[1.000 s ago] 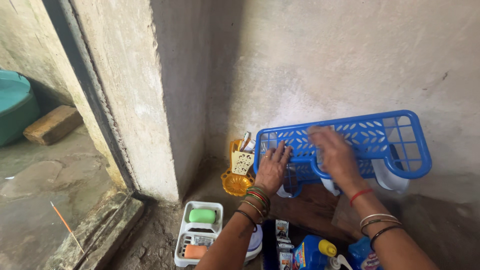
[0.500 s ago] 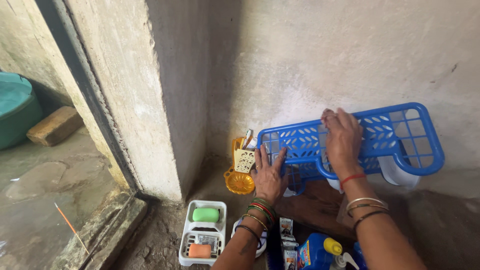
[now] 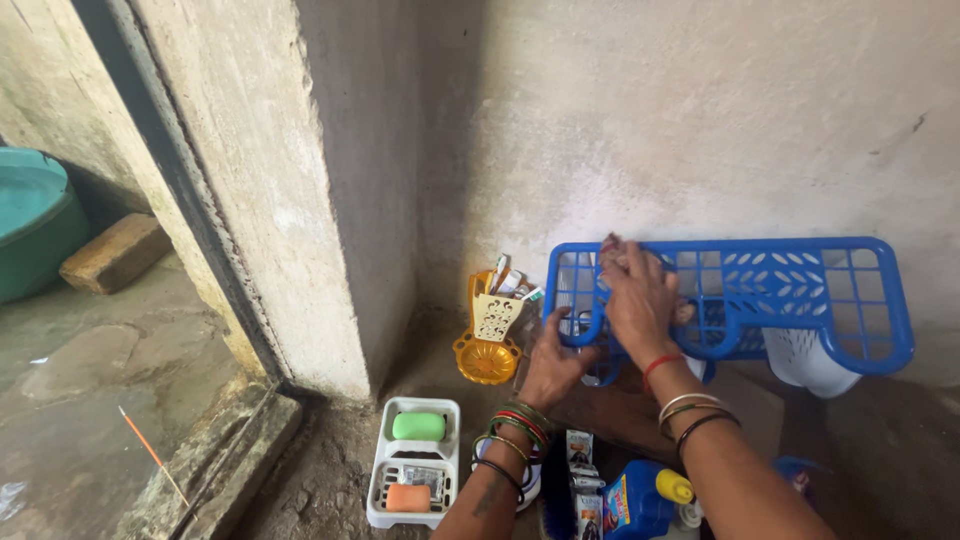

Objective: The person removes items from a blue plastic wall-mounted rack, including a soap dispenser, a plastic container, a blue detergent bottle, and a blue packet. They then wipe the rack with a cloth.

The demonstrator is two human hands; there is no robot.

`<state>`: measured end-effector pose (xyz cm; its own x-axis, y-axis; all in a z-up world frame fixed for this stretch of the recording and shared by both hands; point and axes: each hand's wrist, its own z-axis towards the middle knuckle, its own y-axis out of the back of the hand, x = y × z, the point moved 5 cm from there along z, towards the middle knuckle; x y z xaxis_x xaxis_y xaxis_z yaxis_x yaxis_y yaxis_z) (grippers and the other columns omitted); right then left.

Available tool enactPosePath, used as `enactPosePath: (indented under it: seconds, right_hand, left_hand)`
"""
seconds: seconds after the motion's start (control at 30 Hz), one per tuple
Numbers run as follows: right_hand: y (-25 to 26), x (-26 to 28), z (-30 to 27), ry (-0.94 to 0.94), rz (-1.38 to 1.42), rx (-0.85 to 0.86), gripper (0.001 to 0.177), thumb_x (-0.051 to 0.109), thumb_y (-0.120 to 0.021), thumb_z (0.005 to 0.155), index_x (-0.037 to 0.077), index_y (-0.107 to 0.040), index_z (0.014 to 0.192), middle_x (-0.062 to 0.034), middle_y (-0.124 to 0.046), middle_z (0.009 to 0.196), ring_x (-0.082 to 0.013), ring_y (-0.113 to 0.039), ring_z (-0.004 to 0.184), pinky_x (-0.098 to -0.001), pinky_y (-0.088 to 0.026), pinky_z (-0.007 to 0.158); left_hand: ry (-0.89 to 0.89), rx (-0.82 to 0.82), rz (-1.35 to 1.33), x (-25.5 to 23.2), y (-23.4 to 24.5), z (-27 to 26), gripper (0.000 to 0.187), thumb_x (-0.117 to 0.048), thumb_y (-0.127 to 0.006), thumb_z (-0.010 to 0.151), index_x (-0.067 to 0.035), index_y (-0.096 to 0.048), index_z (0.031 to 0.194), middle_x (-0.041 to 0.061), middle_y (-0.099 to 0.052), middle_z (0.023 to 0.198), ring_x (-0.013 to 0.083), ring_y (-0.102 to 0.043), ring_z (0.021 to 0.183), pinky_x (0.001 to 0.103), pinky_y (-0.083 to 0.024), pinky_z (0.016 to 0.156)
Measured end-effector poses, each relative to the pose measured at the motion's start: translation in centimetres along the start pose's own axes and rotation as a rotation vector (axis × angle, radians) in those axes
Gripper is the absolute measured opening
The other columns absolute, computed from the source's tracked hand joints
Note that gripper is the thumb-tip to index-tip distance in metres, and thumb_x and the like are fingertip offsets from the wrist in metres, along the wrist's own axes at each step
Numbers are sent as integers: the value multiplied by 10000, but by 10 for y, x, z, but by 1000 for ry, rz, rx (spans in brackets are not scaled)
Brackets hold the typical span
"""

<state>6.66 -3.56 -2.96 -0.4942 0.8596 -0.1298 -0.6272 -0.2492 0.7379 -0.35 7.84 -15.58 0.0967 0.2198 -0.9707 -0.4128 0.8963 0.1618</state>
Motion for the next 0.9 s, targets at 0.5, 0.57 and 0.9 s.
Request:
enactPosePath:
  seconds: [0.5, 0.57, 0.9]
  right_hand:
    - [14, 45, 9, 280, 193, 35, 376, 46, -667, 867, 136, -722, 1228, -6, -638, 1346, -229, -550, 1278, -454, -415, 924]
    - [17, 46, 8, 132, 14, -110, 432, 93, -689, 791, 102, -714, 1222, -79, -615, 1372, -287, -537, 1253, -482, -422, 889]
    - [5, 52, 17, 63, -60, 46, 587, 114, -720, 703, 77, -648, 1284, -90, -581, 1425, -291, -516, 1230, -498, -429, 894]
  left_hand:
    - [57, -410, -2, 56, 19, 37, 398, -357, -613, 958, -10, -616, 1153, 264, -734, 1026, 435, -709, 971, 494, -535, 871]
    - [-9, -466, 5, 50, 14, 27, 379, -330, -627, 964, 13, -617, 1124, 273, -712, 1042, 442, -684, 984, 504, -524, 870]
    - [47, -531, -122, 28, 22, 3, 383, -341, -627, 968, 14, -615, 1112, 248, -685, 1028, 388, -669, 923, 479, -514, 839]
